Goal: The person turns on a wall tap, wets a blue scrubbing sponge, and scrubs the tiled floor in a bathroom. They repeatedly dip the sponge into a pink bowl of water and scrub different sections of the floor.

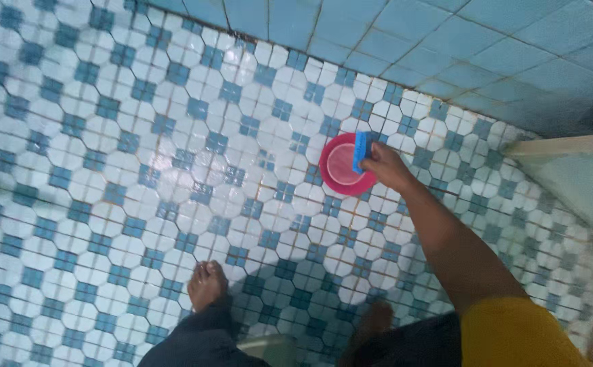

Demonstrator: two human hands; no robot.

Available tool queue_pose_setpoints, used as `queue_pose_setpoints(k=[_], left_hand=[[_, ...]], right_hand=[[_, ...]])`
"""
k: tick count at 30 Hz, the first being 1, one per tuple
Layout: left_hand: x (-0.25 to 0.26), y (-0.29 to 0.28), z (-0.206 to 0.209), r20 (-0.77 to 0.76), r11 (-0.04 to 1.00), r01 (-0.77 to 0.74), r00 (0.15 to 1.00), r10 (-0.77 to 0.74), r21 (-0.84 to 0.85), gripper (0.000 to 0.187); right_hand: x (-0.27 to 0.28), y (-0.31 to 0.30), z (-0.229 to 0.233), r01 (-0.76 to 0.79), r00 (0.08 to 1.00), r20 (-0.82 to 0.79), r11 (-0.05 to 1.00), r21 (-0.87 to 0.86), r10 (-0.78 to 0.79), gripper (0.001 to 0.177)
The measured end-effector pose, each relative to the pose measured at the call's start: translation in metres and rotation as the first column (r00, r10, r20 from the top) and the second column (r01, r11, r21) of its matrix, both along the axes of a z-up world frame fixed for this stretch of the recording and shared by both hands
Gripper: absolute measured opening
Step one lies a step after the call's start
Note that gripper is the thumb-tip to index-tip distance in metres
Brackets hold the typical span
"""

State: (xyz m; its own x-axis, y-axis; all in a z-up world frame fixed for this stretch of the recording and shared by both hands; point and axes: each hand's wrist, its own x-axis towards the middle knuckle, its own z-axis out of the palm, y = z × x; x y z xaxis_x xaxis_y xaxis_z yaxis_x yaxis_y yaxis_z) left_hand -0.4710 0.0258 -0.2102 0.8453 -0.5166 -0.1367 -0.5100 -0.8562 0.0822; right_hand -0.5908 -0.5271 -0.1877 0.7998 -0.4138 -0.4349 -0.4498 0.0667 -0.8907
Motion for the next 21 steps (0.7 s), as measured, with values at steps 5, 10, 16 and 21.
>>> queue_pose_setpoints(k=[5,10,16,21], left_hand=[[-0.011,0.005,-0.003,-0.039,0.997,-0.065,0.997,0.067,0.028,0.017],[0.002,-0.001,0.013,0.007,0.998,-0.013,1.0,0.014,-0.068,0.014],[-0.001,-0.002,0.032,-0.087,0.996,0.035,0.995,-0.042,-0.079,0.028],[-0.002,-0.003,0.03,-0.042,0.997,0.058,0.997,-0.06,-0.058,0.029]], right_hand=[[0.006,-0.008,0.02,-0.289,0.943,-0.298,0.805,-0.518,0.146,0.031],[0.023,-0.015,0.039,-0.39,0.918,-0.351,0.584,-0.712,0.185,0.041],[0.008,0.001,0.028,-0.412,0.911,-0.342,0.483,-0.773,0.229,0.049],[0.006,0.001,0.025,-0.427,0.883,-0.445,0.649,-0.63,0.149,0.052]])
